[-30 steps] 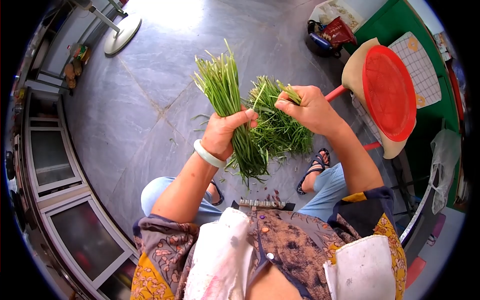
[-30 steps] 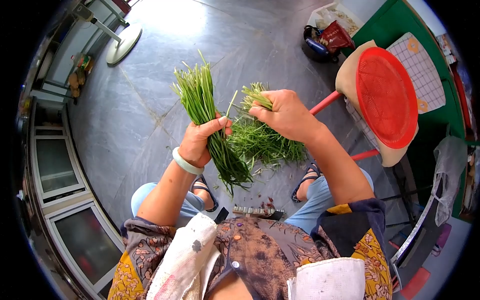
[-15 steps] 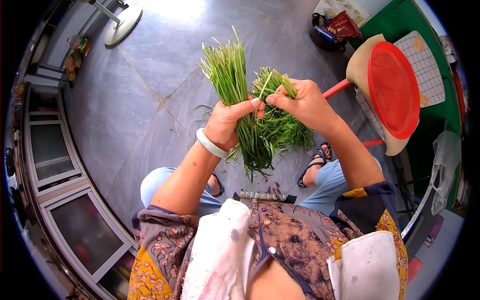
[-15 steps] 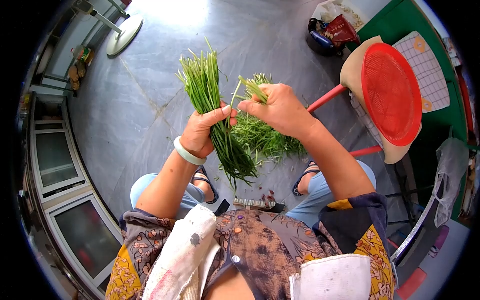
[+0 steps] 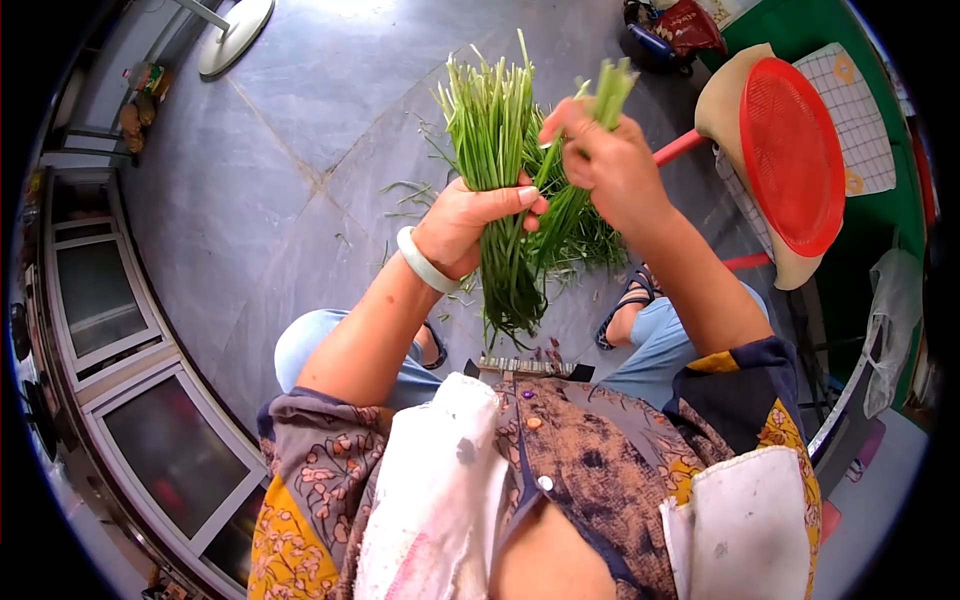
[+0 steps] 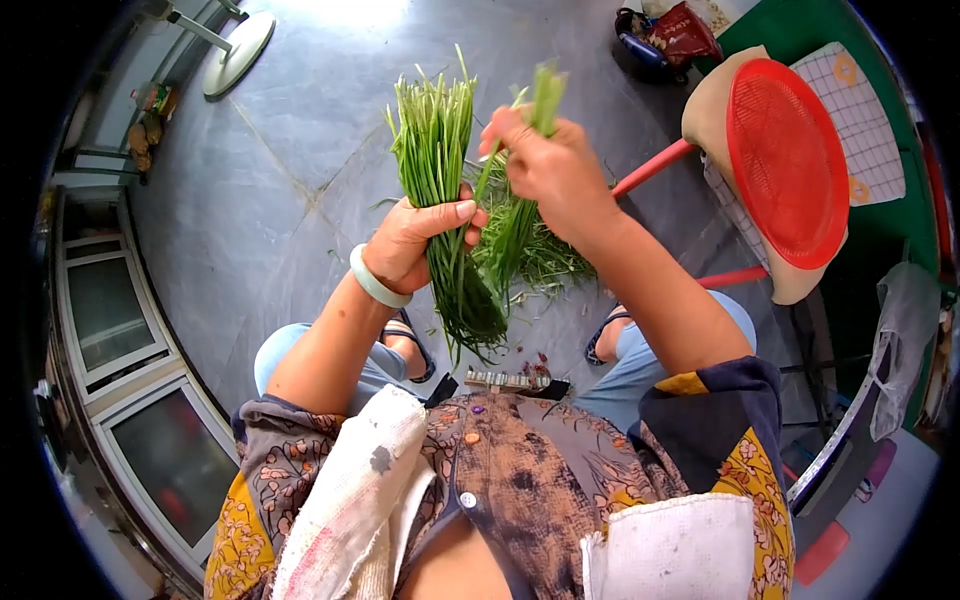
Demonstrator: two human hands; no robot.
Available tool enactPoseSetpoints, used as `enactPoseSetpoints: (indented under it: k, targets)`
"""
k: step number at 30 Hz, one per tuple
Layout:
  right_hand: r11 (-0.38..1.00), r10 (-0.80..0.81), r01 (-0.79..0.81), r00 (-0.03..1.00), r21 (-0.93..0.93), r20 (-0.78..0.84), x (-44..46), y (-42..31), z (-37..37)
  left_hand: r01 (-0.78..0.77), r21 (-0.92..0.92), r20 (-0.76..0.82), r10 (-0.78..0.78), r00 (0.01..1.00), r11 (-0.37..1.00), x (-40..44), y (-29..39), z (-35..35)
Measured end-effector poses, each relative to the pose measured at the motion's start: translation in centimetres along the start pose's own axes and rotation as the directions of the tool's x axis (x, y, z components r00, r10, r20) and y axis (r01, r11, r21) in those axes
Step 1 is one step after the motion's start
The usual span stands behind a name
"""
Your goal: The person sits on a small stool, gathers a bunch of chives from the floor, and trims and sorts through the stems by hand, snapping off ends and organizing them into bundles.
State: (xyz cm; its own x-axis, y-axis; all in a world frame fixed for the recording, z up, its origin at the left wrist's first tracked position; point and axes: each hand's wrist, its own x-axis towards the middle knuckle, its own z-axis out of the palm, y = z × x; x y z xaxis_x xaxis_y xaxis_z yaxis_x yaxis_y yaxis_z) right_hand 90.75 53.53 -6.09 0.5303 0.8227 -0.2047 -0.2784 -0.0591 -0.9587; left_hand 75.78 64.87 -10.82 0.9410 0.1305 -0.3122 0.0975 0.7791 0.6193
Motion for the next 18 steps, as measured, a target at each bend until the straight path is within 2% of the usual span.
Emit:
enactPoseSetpoints:
  k: [1,5,10,18]
  targets:
    - [1.000,0.010,-0.010,1.000,0.012,-0.011,0.4,-0.3,-0.5,0.010,0.005,0.015,-0.010,1.000,1.000,-0.1,0.1,0.0]
    - [0.966,-0.108,0.154,0.970,0.209,-0.217,1.6,-1.6,-2.1,0.029,0.071,0.062,-0.034,0.998,0.997,-0.2,0.1,-0.1]
    - [0.914,-0.255,0.323,0.928,0.245,-0.272,2.3,-4.3,-6.2,0.060,0.129,0.070,-0.069,0.995,0.990,-0.4,0.2,-0.3]
    - [0.846,-0.337,0.453,0.864,0.282,-0.374,1.6,-6.6,-9.8,0.069,0.120,0.029,-0.073,0.997,0.990,-0.4,0.2,-1.0]
